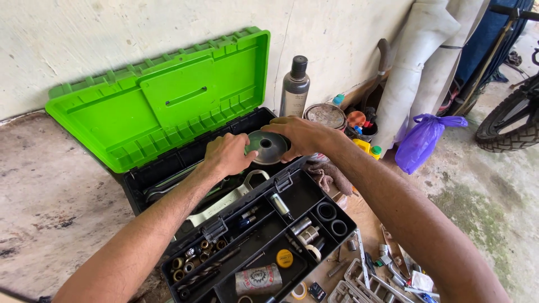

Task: Inspecting, cleaning, and assembling motorcycle clutch and brake components.

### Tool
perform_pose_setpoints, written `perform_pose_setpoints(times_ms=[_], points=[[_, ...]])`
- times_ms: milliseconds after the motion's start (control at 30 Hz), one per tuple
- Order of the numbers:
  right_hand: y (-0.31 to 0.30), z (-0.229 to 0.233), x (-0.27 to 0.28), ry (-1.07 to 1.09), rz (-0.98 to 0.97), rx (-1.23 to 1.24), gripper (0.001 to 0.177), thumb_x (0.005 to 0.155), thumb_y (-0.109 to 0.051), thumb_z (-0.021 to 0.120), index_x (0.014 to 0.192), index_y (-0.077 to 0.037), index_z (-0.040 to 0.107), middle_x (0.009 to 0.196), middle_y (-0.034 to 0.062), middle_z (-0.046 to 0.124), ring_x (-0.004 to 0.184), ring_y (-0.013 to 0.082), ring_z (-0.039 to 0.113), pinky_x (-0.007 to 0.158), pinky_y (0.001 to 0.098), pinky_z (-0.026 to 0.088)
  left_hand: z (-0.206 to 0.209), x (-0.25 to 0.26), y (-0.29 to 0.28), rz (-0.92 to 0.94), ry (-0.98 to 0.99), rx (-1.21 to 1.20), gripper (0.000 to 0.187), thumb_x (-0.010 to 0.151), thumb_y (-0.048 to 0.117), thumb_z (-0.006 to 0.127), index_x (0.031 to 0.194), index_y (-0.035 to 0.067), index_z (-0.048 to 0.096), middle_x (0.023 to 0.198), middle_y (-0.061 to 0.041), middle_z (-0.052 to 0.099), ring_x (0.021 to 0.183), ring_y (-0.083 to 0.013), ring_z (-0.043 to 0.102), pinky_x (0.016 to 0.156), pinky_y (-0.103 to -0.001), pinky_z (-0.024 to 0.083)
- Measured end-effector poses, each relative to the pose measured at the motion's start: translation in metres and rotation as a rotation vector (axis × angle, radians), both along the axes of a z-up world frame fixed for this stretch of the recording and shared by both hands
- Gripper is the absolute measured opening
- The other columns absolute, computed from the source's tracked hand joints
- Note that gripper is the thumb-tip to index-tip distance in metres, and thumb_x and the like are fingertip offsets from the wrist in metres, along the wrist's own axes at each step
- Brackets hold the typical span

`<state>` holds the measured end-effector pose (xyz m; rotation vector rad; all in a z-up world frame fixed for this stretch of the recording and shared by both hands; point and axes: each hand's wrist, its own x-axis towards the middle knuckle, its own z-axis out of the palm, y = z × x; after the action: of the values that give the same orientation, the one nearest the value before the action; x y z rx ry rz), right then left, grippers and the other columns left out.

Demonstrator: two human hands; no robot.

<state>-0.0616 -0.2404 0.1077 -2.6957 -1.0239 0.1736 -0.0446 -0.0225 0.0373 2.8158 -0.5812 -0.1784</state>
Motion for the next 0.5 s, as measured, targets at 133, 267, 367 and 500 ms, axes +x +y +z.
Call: perform_pose_setpoints(times_ms=[133, 267, 367, 500], points=[[-0.014, 0.004, -0.012, -0.077, 0.04, 0.03, 0.093, 0.056, -0.015, 0.093, 0.14, -0.007, 0.054, 0.133, 0.0153, 0.062, 0.123, 0.0355, 0.06, 0.106, 0.0447, 0.048, 0.004, -0.008, -0.011, -0.045, -0.101, -0.02, 0.051, 0.091, 0.044, 0.072, 0.126, 0.007, 0.067, 0.097, -0.017, 0.074, 0.084, -0.0309, 0.076, 0.069, -0.046, 0.064], [-0.024, 0.017, -0.034, -0.069, -0.064, -0.051, 0.095, 0.06, -0.019, 0.094, 0.144, -0.01, 0.051, 0.139, 0.0119, 0.059, 0.128, 0.0336, 0.057, 0.109, 0.0451, 0.045, 0.023, -0.03, -0.027, -0.046, -0.04, 0.004, 0.051, 0.095, 0.042, 0.068, 0.13, 0.005, 0.065, 0.093, -0.018, 0.077, 0.079, -0.0277, 0.079, 0.065, -0.041, 0.066], [-0.039, 0.02, -0.048, -0.107, -0.091, -0.073, 0.095, 0.064, -0.022, 0.094, 0.147, -0.014, 0.048, 0.143, 0.0113, 0.056, 0.13, 0.0334, 0.054, 0.11, 0.0462, 0.043, 0.033, -0.045, -0.04, -0.055, -0.068, 0.018, 0.05, 0.095, 0.041, 0.068, 0.129, 0.005, 0.065, 0.094, -0.018, 0.077, 0.079, -0.028, 0.079, 0.065, -0.042, 0.066], [-0.061, 0.027, -0.071, -0.148, -0.079, -0.088, 0.093, 0.066, -0.022, 0.092, 0.147, -0.016, 0.048, 0.143, 0.011, 0.055, 0.132, 0.0337, 0.052, 0.11, 0.0461, 0.043, 0.044, -0.068, -0.064, -0.087, -0.166, 0.025, 0.047, 0.091, 0.042, 0.072, 0.124, 0.008, 0.069, 0.096, -0.016, 0.077, 0.086, -0.0305, 0.077, 0.072, -0.045, 0.064]])
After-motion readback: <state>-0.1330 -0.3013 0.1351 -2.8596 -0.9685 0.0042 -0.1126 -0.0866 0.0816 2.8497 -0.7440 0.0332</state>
